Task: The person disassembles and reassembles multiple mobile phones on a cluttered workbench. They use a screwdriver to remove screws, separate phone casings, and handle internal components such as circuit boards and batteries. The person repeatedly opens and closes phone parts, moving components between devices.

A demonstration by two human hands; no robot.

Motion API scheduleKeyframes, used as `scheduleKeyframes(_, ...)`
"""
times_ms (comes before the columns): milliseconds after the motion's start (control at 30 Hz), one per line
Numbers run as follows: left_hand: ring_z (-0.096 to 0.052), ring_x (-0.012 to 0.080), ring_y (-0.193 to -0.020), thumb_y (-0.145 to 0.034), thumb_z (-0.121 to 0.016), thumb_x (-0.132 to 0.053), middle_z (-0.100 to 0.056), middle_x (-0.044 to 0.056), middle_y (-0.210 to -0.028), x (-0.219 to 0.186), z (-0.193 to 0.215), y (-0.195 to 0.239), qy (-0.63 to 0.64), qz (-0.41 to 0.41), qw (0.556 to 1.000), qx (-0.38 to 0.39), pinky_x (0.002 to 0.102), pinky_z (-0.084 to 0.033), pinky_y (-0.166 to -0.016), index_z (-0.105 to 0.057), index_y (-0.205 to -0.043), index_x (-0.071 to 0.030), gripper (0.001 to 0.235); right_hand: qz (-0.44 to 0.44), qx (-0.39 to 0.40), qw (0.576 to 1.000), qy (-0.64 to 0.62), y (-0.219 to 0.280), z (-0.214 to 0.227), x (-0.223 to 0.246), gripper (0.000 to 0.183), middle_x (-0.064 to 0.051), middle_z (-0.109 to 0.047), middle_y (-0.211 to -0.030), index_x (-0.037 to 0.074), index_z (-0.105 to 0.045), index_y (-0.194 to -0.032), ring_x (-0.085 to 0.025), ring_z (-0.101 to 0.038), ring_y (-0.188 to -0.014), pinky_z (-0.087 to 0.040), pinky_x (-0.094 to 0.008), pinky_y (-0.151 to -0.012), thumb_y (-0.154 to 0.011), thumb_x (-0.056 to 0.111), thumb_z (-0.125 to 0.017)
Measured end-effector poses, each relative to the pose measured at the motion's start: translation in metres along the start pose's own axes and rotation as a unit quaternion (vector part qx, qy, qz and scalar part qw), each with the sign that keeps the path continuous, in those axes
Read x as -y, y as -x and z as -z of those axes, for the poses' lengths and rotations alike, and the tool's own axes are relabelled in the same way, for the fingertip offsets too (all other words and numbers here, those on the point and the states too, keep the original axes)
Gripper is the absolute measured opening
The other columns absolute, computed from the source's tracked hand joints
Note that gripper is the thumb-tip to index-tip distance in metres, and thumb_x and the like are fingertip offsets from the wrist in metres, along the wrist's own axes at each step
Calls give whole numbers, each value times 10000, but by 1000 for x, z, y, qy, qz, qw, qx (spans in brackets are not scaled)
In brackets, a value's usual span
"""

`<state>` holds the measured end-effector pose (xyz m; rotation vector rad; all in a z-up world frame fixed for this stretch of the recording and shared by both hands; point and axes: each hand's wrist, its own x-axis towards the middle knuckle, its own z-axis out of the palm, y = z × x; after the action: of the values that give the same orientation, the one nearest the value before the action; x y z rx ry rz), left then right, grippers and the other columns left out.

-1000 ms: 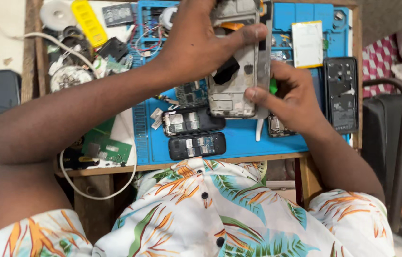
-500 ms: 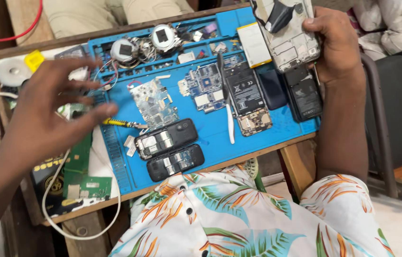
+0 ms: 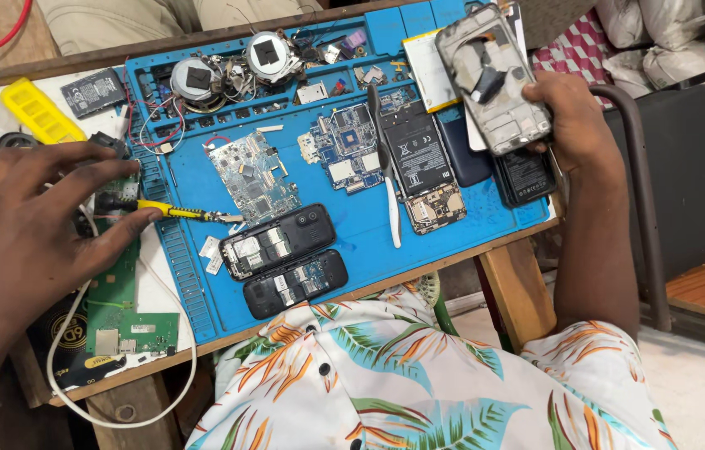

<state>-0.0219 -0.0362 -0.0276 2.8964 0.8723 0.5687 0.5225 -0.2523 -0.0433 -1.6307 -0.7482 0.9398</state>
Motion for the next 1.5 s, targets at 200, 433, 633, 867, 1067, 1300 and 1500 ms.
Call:
scheduleKeyframes(200, -650, 216, -1112, -868, -841, -403, -702, 7, -1241, 13, -11, 4, 6, -11, 1000, 0, 351, -518, -1001, -756, -1235, -171, 442, 16, -11, 981, 195, -1, -5, 6, 247, 0, -565, -759, 16, -650, -975, -88, -491, -597, -376, -265, -468, -1064, 240, -597)
scheduleKeyframes(433, -647, 254, -1044, -772, -835, -469, -716, 34, -1157, 20, -1, 5, 9, -10, 999, 47, 419, -488, -984, -768, -1176, -161, 513, 244, -40, 833, 495, 4, -21, 12, 313, -162, -665, -837, -48, -724, -1062, -223, -623, -763, -477, -364, -686, -1055, 263, -759)
scheduleKeyframes(633, -615, 298, -1102, -744, -809, -532, -709, 26, -1072, 29, 6, 10, -9, -43, 993, 112, 456, -450, -980, -758, -1174, -200, 546, 266, -76, 788, 550, 27, -48, 40, 279, -179, -645, -913, -13, -769, -1120, -291, -628, -828, -505, -395, -706, -1022, 238, -840)
scheduleKeyframes(867, -624, 305, -1087, -855, -728, -312, -691, 46, -1024, 38, 4, 11, 94, -24, 984, 151, 496, -441, -1001, -754, -1201, -199, 365, 376, 21, 774, 509, 64, -100, 88, 336, -137, -616, -1146, 13, -642, -1364, -191, -589, -924, -477, -278, -786, -1067, -124, -563)
scheduleKeyframes(1067, -603, 280, -1103, -823, -772, -427, -692, 32, -1077, 34, 7, 13, 67, -67, 987, 130, 476, -445, -986, -789, -1088, -225, 334, 328, 236, 861, 309, 56, -161, 119, 467, -157, -669, -1213, 41, -488, -1420, -119, -596, -901, -526, -246, -779, -988, -136, -509)
scheduleKeyframes(1300, -629, 273, -1052, -874, -753, -289, -693, 41, -1018, 33, 7, 11, 56, -46, 990, 123, 486, -466, -932, -774, -1057, -155, 228, 340, 441, 787, 266, 38, -200, 139, 370, -230, -672, -1192, -34, -530, -1311, -244, -705, -1073, -595, -338, -891, -947, -96, -547)
scheduleKeyframes(1500, -658, 311, -932, -932, -740, -224, -675, 106, -972, 40, 22, 9, 125, -28, 988, 83, 443, -514, -828, -760, -1090, -86, 210, 259, 360, 874, 196, 49, -197, 110, 536, -134, -706, -1011, 36, -467, -1428, -149, -754, -972, -637, -260, -788, -954, -17, -709)
